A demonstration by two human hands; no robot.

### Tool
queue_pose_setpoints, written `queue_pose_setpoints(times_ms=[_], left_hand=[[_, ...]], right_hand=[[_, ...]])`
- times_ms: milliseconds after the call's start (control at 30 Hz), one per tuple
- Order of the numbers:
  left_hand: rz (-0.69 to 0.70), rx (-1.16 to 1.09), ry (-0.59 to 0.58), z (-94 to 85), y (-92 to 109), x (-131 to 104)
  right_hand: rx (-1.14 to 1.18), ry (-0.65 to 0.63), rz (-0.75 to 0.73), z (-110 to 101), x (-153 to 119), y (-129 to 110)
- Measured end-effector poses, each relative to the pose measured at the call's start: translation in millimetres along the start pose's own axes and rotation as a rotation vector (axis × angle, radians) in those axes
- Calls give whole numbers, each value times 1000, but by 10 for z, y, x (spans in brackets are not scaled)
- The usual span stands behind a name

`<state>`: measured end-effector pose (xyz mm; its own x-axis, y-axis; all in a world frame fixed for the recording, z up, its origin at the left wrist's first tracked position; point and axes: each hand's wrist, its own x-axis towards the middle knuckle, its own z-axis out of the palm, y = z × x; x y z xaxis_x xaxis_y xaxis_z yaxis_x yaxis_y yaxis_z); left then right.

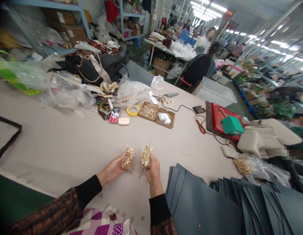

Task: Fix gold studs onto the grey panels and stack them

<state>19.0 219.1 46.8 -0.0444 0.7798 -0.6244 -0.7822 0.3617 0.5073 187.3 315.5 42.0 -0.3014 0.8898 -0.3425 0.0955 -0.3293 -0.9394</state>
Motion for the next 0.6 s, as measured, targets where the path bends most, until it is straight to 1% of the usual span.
queue_pose_setpoints(times_ms=[67,133,200,267,367,433,467,500,600], left_hand=[[-36,-38,-9,36,4,-14],[-50,-54,-19,95,0,-29],[-38,-64,-22,161,-20,-39],[-4,-75,0,206,-61,-36],[21,-77,54,194,-145,-12],[6,-74,80,146,-197,2],[11,-28,79,121,-216,4],[46,89,70,98,-229,5],[255,645,51,47,-237,12]], right_hand=[[63,-23,6,164,-98,-54],[60,-15,-22,321,-182,-66],[0,24,-63,465,-248,-33],[-78,81,-104,589,-287,35],[-146,181,-161,701,-300,158],[-118,218,-143,715,-302,233],[-78,209,-111,707,-309,266],[-21,182,-69,693,-319,298],[219,75,67,642,-374,382]])
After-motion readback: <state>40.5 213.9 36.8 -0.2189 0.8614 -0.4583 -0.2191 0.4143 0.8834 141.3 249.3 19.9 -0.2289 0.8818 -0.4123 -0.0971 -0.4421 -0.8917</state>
